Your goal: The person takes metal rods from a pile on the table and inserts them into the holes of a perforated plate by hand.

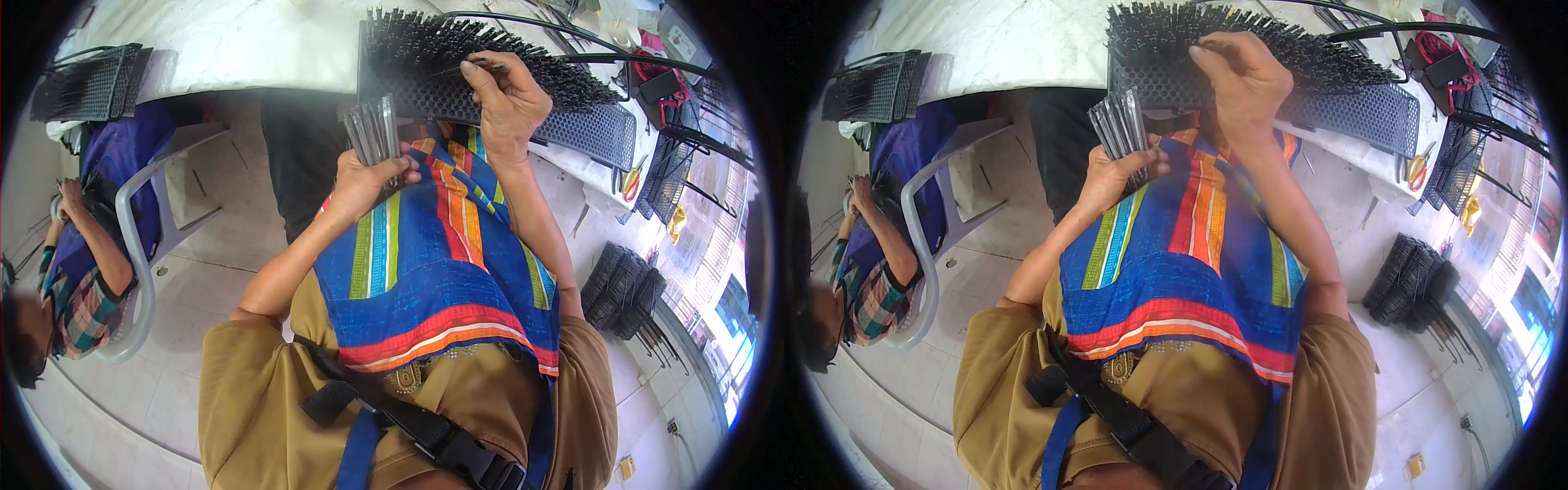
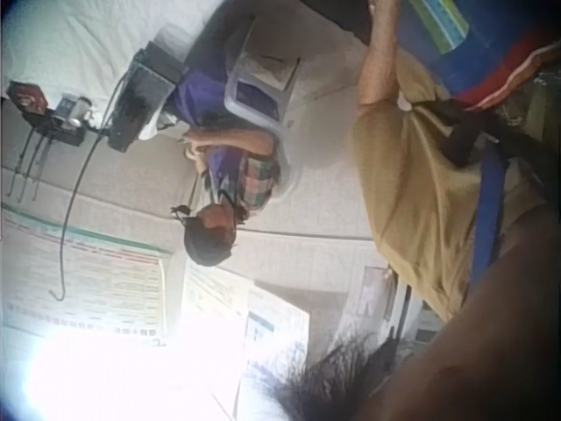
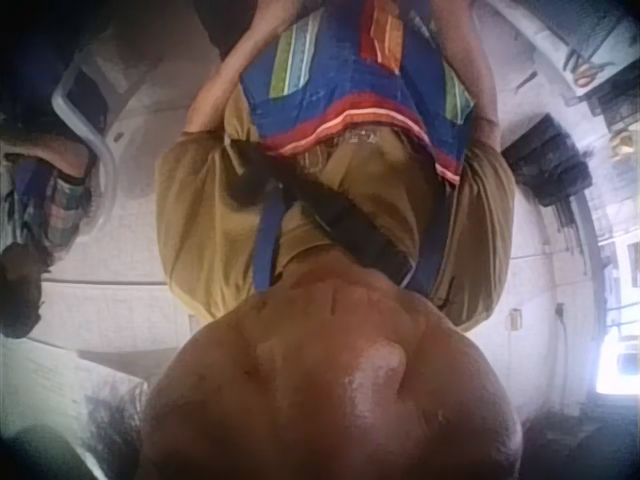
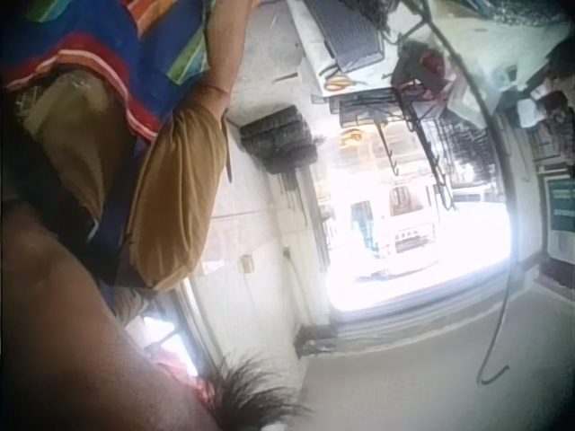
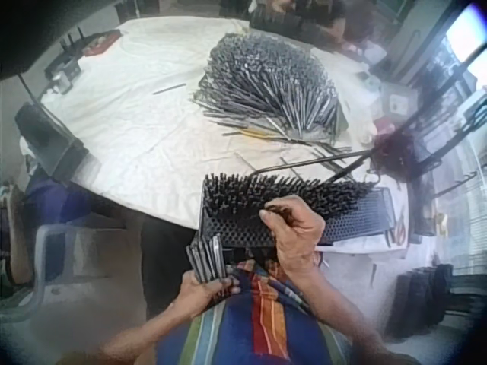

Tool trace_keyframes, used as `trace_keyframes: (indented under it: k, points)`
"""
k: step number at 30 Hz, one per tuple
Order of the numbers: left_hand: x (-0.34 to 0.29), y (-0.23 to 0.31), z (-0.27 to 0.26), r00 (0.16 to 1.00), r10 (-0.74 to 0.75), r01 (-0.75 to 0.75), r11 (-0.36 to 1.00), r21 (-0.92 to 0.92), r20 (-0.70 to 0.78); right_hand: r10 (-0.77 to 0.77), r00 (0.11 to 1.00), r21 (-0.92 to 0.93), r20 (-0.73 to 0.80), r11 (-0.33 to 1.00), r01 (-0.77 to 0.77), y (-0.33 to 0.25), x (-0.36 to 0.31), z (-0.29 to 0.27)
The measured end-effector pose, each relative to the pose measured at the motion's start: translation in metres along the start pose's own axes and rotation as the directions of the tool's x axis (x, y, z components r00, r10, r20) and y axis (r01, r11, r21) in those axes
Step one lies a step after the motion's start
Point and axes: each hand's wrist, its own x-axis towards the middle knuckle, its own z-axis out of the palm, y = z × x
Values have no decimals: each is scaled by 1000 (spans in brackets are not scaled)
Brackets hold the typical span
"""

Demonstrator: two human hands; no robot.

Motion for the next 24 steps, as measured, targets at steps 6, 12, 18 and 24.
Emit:
trace_keyframes:
  k: [6,12,18,24]
  points:
    - [0,8,-1,987,-163,161,983,-88,-10,-73,997,-34,-9,997,73,5,3,2]
    - [4,7,-2,987,-159,155,981,-113,-20,-155,987,-226,54,960,163,9,3,6]
    - [7,6,-4,981,-190,186,979,-87,-34,-249,960,-381,129,881,280,6,9,12]
    - [8,8,-3,980,-196,193,976,-101,-29,-340,906,-453,251,786,420,4,13,16]
